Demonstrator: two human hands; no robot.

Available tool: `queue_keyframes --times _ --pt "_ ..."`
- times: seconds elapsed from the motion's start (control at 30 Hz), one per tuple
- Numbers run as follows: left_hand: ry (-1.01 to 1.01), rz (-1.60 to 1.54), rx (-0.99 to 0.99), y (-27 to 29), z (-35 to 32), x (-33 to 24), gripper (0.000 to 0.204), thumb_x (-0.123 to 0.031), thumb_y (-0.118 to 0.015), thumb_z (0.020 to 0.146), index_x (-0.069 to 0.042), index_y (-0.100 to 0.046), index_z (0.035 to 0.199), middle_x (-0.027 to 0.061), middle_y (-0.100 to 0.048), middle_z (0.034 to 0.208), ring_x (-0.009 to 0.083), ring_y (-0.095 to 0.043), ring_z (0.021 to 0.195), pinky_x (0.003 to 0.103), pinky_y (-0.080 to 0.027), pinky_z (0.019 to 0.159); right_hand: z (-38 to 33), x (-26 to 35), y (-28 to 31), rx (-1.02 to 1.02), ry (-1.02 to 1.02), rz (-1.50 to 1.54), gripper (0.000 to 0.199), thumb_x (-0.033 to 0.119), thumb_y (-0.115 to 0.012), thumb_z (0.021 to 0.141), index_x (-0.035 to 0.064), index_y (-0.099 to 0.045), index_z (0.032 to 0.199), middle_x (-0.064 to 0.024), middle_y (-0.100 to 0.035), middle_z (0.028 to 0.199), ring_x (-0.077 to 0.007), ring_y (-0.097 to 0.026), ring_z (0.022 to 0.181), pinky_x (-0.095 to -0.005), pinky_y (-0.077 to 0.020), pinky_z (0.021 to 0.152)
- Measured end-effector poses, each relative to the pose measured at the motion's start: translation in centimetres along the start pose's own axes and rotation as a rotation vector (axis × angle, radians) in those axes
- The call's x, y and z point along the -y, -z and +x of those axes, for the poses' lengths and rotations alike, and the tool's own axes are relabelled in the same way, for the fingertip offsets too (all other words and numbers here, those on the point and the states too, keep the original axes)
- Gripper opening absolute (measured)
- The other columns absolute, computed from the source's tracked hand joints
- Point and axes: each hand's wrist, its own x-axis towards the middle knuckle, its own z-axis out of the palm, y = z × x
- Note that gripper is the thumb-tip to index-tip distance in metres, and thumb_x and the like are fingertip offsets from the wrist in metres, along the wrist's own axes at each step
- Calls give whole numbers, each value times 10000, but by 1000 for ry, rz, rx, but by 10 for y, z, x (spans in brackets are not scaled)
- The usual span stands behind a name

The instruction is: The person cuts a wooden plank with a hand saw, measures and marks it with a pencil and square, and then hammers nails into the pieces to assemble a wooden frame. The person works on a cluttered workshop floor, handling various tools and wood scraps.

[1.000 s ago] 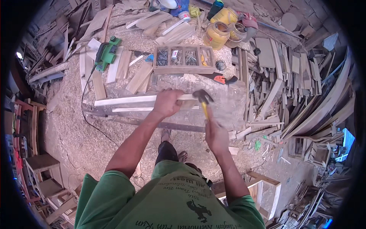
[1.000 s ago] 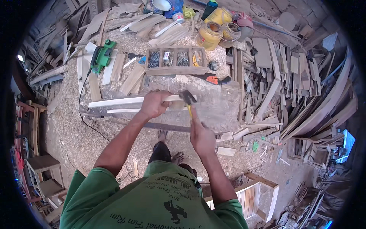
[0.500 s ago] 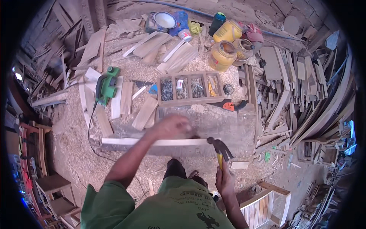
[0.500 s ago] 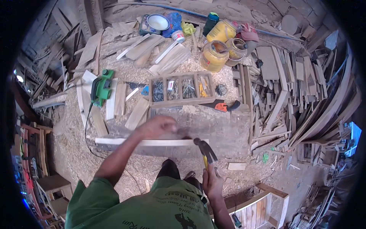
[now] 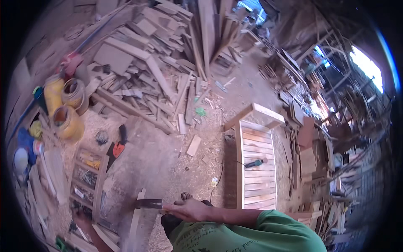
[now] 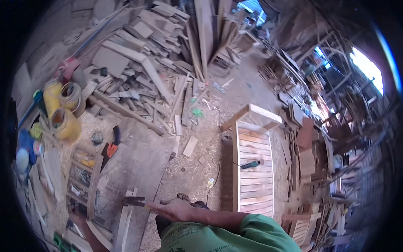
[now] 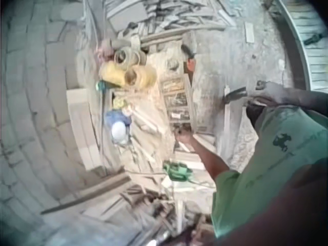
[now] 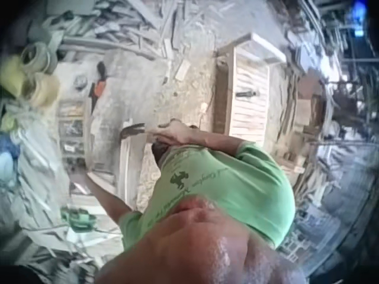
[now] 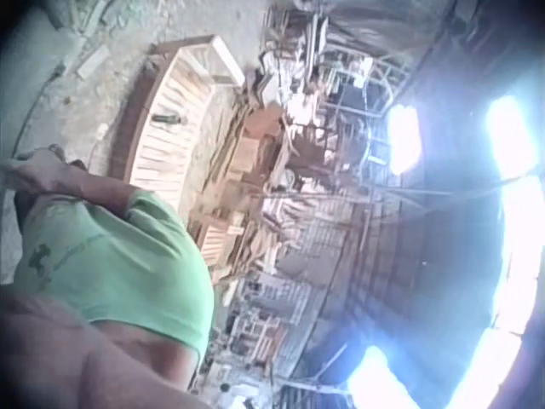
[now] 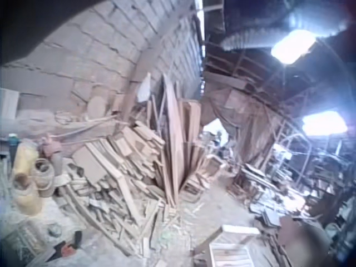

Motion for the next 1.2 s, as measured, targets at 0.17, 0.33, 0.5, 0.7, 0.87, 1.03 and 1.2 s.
queue_keyframes --times 0.17,0.33,0.5,0.7,0.87,1.03,1.2 --pt "39 -117 28 15 10 2 228 -183 -676 1018 44 -683 1043 212 -686 947 344 -602 875 461 -526 975 1 -3 10 4 68 -45 591 242 -636 1113 284 -478 1681 -176 -729 1018 -389 -686 621 -484 -562 579" --pt "-27 93 -25 39 -2 -24 320 -232 -620 1071 -1 -746 1253 233 -775 1149 370 -722 1014 448 -535 968 5 -7 24 163 36 -41 611 228 -619 1115 309 -458 1699 -177 -731 1024 -365 -685 629 -479 -566 595" --pt "97 521 -114 33 5 -17 490 -498 -666 1039 -65 -785 1235 190 -799 1155 385 -760 1043 534 -604 823 7 -14 20 189 59 -79 631 240 -675 1082 347 -487 1675 -175 -727 1028 -377 -726 733 -488 -593 645" --pt "413 -1105 -327 47 -57 -140 342 -245 -631 1060 -35 -598 1329 135 -728 1090 268 -760 881 394 -637 791 13 -23 11 30 185 -44 709 290 -655 1074 353 -381 1725 -254 -744 913 -481 -709 697 -585 -579 641" --pt "522 -1079 -379 78 -154 -280 168 -105 -610 1051 -52 -664 1202 39 -704 923 131 -679 742 289 -569 634 19 -14 10 -24 194 -39 670 252 -628 1100 312 -393 1725 -262 -737 908 -497 -716 738 -596 -579 656" --pt "481 -1096 -352 72 -229 -330 192 -17 -640 1032 -41 -708 1211 50 -703 922 142 -699 805 302 -595 740 21 -3 14 -25 238 -108 625 145 -618 1098 153 -441 1697 -284 -761 1025 -510 -717 766 -574 -571 664" --pt "34 -553 -482 47 -267 -356 116 -72 -767 1010 -20 -768 1114 67 -737 960 176 -702 893 311 -563 853 19 2 14 -29 274 -145 645 154 -617 1101 162 -415 1714 -287 -752 942 -510 -709 736 -579 -559 650"
